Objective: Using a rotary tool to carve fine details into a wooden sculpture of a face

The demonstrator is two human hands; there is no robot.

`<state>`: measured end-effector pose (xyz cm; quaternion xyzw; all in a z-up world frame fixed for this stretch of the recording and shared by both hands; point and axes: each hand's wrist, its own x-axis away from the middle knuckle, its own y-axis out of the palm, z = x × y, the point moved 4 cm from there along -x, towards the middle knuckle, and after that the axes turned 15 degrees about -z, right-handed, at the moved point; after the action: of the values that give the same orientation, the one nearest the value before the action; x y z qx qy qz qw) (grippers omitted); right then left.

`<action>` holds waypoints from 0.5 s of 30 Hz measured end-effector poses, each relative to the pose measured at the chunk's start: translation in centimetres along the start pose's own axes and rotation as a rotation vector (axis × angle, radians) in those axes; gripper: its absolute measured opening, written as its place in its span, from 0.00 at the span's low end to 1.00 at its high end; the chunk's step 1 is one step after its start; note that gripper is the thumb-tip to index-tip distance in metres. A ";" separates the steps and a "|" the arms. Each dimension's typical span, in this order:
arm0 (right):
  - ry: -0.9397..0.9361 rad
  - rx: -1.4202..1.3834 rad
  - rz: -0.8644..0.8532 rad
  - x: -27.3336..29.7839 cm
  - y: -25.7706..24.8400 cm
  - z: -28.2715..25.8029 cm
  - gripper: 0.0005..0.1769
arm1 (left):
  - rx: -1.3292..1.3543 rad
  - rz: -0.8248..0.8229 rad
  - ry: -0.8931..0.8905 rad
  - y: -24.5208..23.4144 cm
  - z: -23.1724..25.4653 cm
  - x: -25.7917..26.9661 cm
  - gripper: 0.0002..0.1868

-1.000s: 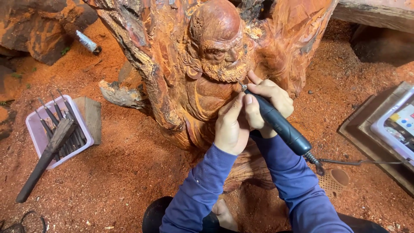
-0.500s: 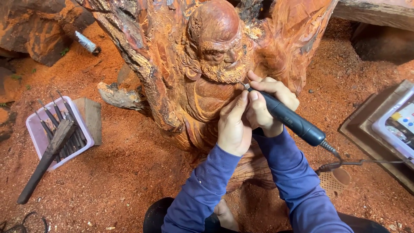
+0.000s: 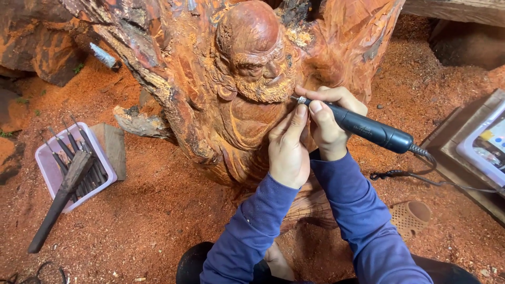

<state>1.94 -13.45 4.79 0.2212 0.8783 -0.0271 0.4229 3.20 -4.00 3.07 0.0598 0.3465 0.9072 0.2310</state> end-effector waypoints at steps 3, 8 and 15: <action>-0.012 -0.045 0.005 0.2 -0.1 -0.1 0.13 | 0.004 -0.019 0.015 -0.3 -0.5 0.2 0.09; -0.043 0.007 -0.088 -0.1 0.5 -0.5 0.12 | 0.116 -0.012 0.002 -1.8 -2.0 0.5 0.09; -0.031 0.130 -0.124 -0.2 0.4 -0.6 0.10 | 0.158 -0.008 0.019 -0.9 -0.7 0.6 0.08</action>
<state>1.77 -13.05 5.33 0.1931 0.8801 -0.1134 0.4186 2.87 -3.54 1.96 0.0679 0.4194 0.8766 0.2260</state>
